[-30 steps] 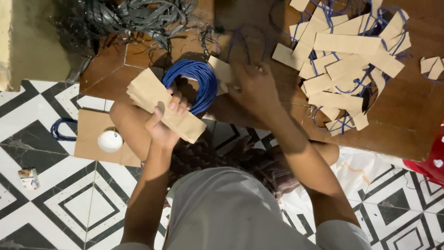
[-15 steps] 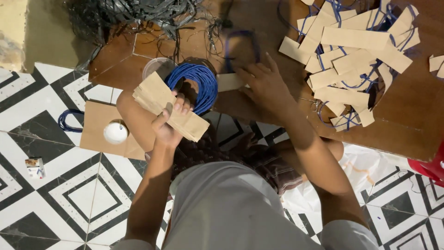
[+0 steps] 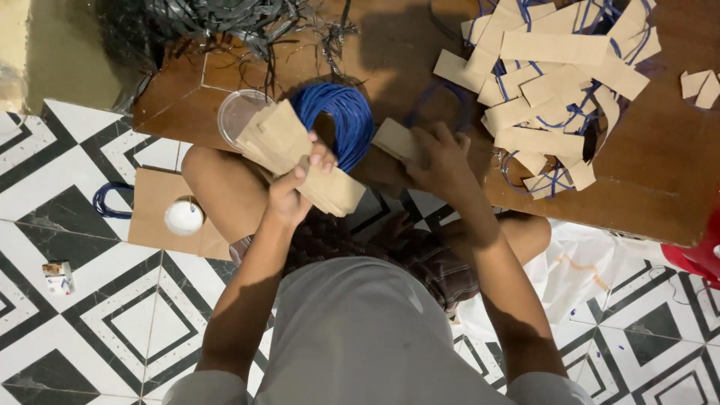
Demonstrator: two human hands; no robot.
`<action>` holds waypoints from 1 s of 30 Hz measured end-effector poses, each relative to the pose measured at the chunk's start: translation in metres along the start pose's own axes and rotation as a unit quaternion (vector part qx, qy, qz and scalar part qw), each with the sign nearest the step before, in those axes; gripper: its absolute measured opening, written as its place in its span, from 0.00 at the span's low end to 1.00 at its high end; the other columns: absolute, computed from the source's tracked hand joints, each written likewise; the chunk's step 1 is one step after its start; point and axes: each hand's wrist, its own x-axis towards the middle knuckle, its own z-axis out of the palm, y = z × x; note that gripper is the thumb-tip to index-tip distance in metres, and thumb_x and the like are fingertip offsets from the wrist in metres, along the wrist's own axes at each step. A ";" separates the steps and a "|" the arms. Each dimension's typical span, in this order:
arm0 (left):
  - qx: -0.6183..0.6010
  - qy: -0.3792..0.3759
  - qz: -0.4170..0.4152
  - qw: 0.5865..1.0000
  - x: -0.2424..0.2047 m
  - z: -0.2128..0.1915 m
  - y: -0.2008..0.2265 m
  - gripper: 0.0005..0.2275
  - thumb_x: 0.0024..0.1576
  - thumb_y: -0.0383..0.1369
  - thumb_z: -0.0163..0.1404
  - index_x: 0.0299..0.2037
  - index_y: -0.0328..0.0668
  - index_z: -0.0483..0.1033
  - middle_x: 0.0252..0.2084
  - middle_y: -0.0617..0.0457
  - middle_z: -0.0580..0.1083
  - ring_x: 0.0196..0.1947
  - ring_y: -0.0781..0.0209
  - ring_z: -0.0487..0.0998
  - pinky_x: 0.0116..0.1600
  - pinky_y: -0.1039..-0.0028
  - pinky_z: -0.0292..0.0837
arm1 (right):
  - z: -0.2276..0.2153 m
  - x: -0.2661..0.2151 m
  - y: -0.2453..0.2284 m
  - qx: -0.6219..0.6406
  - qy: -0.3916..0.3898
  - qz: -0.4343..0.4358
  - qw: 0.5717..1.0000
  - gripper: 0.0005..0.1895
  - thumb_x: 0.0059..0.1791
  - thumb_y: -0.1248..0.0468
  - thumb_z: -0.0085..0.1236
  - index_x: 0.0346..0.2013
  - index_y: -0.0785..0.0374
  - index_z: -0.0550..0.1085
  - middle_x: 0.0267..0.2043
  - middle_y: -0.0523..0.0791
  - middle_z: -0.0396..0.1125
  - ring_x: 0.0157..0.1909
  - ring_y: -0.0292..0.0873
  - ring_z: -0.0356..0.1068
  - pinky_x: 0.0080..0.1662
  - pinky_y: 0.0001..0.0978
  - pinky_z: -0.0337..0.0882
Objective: The person is assembling blue wire bundles into cardboard templates, likely for a handicraft or jewelry project.
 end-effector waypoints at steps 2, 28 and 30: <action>0.033 -0.002 0.003 0.999 0.003 0.009 -0.005 0.24 0.59 0.33 0.54 0.63 0.41 0.58 0.42 0.55 0.63 0.46 0.58 0.69 0.63 0.62 0.63 | -0.021 -0.006 -0.001 0.073 0.031 0.009 0.997 0.26 0.48 0.63 0.66 0.60 0.66 0.73 0.49 0.51 0.63 0.51 0.55 0.70 0.63 0.62 0.57; 0.179 -0.113 -0.003 0.977 0.005 0.097 -0.014 0.16 0.55 0.15 0.56 0.54 0.29 0.76 0.53 0.40 0.77 0.57 0.52 0.75 0.57 0.56 0.76 | -0.076 -0.052 -0.128 0.206 0.210 -0.099 0.951 0.36 0.39 0.60 0.76 0.61 0.63 0.75 0.58 0.54 0.69 0.55 0.54 0.75 0.54 0.46 0.77; 0.340 -0.156 0.049 0.926 0.009 0.118 0.007 0.12 0.60 0.05 0.40 0.50 0.14 0.70 0.43 0.36 0.72 0.52 0.59 0.73 0.60 0.76 0.73 | -0.080 -0.050 -0.132 0.195 0.244 -0.128 0.941 0.38 0.39 0.55 0.74 0.61 0.67 0.74 0.57 0.58 0.64 0.51 0.57 0.74 0.51 0.51 0.79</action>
